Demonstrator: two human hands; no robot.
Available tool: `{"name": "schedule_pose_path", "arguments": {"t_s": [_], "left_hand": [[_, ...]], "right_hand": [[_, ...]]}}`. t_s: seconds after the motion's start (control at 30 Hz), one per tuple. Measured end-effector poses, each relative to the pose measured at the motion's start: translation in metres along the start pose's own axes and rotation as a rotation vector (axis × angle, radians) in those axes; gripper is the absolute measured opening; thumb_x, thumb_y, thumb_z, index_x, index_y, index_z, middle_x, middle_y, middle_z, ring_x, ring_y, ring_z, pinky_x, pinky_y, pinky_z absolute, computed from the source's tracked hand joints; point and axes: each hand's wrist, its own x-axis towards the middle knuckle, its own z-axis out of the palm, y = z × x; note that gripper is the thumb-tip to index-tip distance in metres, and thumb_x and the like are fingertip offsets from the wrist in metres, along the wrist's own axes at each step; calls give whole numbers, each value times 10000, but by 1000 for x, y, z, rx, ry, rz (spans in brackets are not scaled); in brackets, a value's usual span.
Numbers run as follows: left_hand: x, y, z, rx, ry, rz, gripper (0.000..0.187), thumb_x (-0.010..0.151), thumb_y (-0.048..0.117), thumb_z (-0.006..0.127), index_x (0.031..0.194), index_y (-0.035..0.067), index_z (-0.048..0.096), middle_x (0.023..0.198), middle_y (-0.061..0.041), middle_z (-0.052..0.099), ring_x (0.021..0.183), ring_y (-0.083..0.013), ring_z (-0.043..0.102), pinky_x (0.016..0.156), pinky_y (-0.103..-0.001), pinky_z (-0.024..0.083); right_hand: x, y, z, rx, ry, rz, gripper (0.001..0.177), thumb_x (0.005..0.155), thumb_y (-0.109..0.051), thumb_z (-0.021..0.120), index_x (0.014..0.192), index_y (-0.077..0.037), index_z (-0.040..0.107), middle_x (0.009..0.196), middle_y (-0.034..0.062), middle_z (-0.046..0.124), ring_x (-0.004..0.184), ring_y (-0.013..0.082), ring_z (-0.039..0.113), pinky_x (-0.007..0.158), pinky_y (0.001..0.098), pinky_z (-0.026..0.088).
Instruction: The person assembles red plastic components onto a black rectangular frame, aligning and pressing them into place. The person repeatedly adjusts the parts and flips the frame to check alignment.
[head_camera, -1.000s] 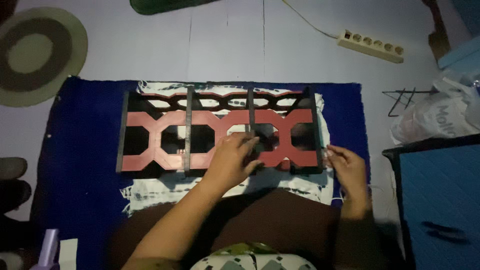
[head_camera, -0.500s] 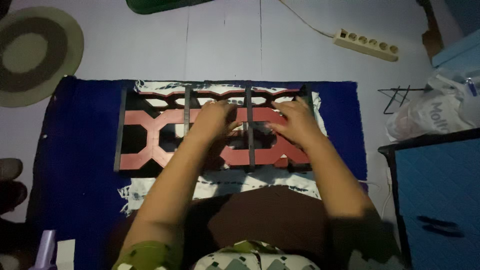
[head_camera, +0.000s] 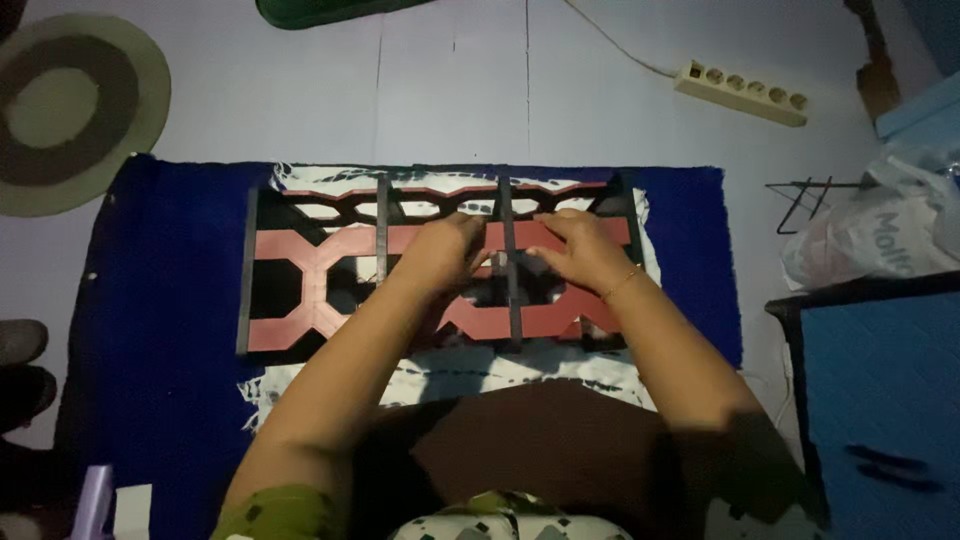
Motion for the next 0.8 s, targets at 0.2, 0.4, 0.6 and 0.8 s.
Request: {"name": "schedule_pose_path", "arguments": {"t_s": [0.2,0.4,0.6,0.8], "left_hand": [[3,-5,6,63,-31,-23,351,863,258,757,1114,36,652,1001,-201,678,914,-431,664,777,-513,540],[-1,-8,16,125,6,18,518,863,278,758,1305,49,617,1043,-191,686,941,-407,668,868,-512,522],[-48,28,7,24,69,36,513,846,293,778,1313,111,665,1274,-121,694,1244,-348,604,1188,-530,350],[-85,51,-17,11,-86,106,642,634,419,881,1165,103,707,1235,-119,683,1256,-324,560,1134,-666,203]], "right_hand": [[1,-11,4,-148,-21,57,541,786,-324,849,1205,-10,714,884,167,665,801,339,654,714,441,527],[-8,-18,5,-121,-76,235,595,813,-368,821,1305,-66,682,1017,162,693,976,341,653,871,467,521],[-51,-41,-16,-42,-204,77,838,705,-437,855,1424,-103,584,1504,216,466,1426,341,361,1174,653,31],[-84,-58,-21,-160,-319,-20,706,683,-458,872,1283,-140,678,1386,81,625,1477,296,322,1207,631,23]]}}
